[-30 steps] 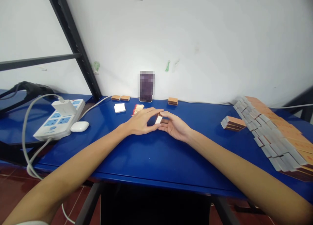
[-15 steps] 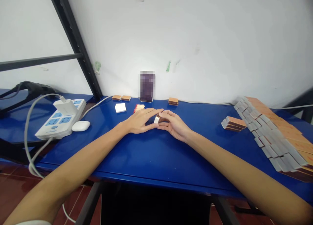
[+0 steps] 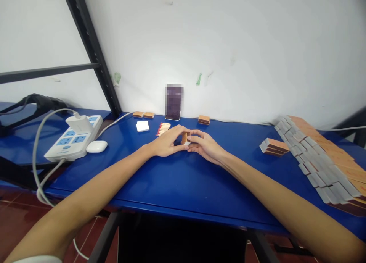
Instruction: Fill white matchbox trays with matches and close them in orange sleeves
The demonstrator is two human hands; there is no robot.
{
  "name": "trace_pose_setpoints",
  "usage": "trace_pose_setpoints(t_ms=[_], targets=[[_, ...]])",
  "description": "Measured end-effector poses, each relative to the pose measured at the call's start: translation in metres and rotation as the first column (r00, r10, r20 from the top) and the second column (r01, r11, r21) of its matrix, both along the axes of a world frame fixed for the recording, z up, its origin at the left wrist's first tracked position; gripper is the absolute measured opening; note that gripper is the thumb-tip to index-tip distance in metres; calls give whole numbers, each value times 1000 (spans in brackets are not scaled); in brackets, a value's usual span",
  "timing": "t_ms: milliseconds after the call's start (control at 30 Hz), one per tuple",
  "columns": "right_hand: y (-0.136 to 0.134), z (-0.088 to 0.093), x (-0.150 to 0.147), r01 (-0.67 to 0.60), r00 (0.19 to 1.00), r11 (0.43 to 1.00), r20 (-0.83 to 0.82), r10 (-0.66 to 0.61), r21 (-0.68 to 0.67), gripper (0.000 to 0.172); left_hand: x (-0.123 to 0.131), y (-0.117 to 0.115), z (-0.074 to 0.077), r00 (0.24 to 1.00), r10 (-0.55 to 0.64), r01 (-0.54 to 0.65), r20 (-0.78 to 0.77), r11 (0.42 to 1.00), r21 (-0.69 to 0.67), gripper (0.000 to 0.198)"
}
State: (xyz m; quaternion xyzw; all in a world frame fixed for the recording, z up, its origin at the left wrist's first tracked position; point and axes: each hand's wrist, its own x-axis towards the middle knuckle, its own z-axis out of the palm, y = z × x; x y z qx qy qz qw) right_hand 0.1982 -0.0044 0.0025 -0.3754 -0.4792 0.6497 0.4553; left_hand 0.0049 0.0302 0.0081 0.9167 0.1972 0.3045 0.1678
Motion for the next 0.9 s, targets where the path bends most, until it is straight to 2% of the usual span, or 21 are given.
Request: trace_pose_setpoints(t_ms=[133, 233, 300, 500, 733, 833, 900], targets=[[2, 2, 2, -23, 1000, 1000, -6, 23, 4, 30, 0, 0, 0, 988, 143, -138, -61, 987, 76, 47], [2, 1, 3, -82, 996, 994, 28, 80, 75, 41, 1, 2, -4, 958, 278, -270, -64, 957, 109, 50], [2, -2, 3, -104, 994, 987, 52, 98, 125, 41, 1, 4, -7, 948, 312, -303, -60, 945, 126, 53], [5, -8, 4, -53, 998, 991, -10, 55, 124, 36, -13, 14, -1, 967, 222, -206, -128, 971, 124, 64], [8, -10, 8, -75, 997, 989, 24, 72, 127, 33, -25, 17, 14, 970, 196, -178, -144, 976, 127, 40], [8, -9, 8, -76, 994, 984, 93, 62, 160, 32, -26, 16, 19, 960, 206, -185, -189, 975, 121, 40], [8, -6, 6, -94, 970, 969, 238, 38, 230, 33, -29, 17, 22, 947, 209, -190, -244, 977, 99, 41]])
